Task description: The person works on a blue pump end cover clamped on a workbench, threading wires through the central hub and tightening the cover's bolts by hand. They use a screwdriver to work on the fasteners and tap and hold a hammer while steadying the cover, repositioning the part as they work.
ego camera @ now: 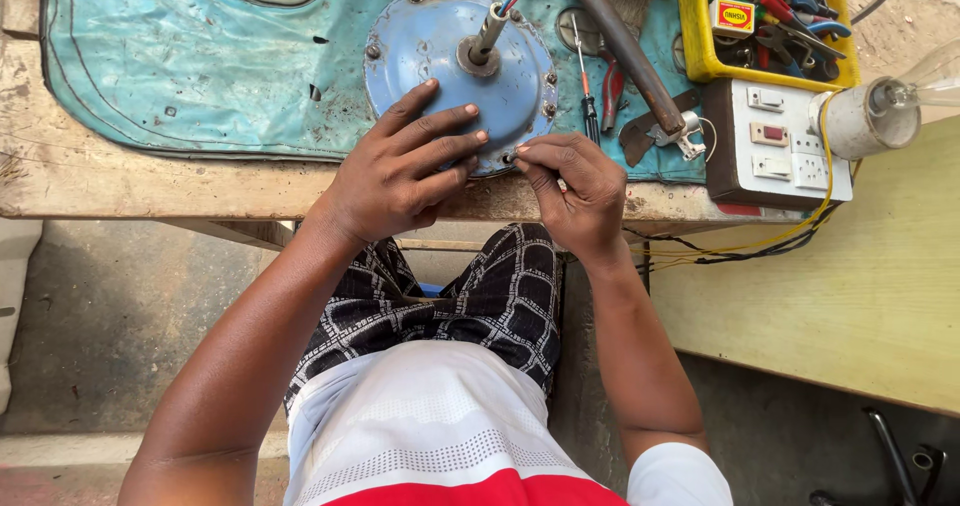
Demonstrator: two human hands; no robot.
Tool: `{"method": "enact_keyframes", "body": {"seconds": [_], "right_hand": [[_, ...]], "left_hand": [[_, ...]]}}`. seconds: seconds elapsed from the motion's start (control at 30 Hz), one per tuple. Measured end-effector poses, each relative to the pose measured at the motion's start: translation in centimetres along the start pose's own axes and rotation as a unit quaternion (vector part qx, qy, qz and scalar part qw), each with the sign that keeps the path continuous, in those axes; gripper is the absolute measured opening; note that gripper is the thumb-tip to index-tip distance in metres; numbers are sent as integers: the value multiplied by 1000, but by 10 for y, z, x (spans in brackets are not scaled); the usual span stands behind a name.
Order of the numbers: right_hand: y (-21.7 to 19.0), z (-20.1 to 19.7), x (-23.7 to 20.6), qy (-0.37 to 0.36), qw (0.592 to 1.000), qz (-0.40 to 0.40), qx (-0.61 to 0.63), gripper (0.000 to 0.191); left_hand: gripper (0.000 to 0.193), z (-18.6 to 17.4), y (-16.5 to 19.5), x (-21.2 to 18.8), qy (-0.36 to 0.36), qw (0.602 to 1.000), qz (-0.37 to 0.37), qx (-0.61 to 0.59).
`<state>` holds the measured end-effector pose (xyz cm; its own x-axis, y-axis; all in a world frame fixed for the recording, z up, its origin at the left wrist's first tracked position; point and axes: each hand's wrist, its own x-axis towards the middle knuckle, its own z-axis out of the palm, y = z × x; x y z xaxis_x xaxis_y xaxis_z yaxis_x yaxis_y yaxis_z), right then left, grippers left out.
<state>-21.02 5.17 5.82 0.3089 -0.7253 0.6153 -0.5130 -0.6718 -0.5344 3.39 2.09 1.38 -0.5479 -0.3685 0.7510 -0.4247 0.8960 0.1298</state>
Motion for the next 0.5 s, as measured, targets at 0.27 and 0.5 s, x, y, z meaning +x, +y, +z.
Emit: {"method": "enact_keyframes", "body": {"seconds": [0.27,0.5], "right_hand": [[-3,0,4,-44,997,-41,-44,18],[-6,-7,9,-79,994,-42,-57,17]], "left_hand": [[21,2,0,-2,-9,1000,0,5],[29,5,0,-4,-17,1000,-3,17]]}}
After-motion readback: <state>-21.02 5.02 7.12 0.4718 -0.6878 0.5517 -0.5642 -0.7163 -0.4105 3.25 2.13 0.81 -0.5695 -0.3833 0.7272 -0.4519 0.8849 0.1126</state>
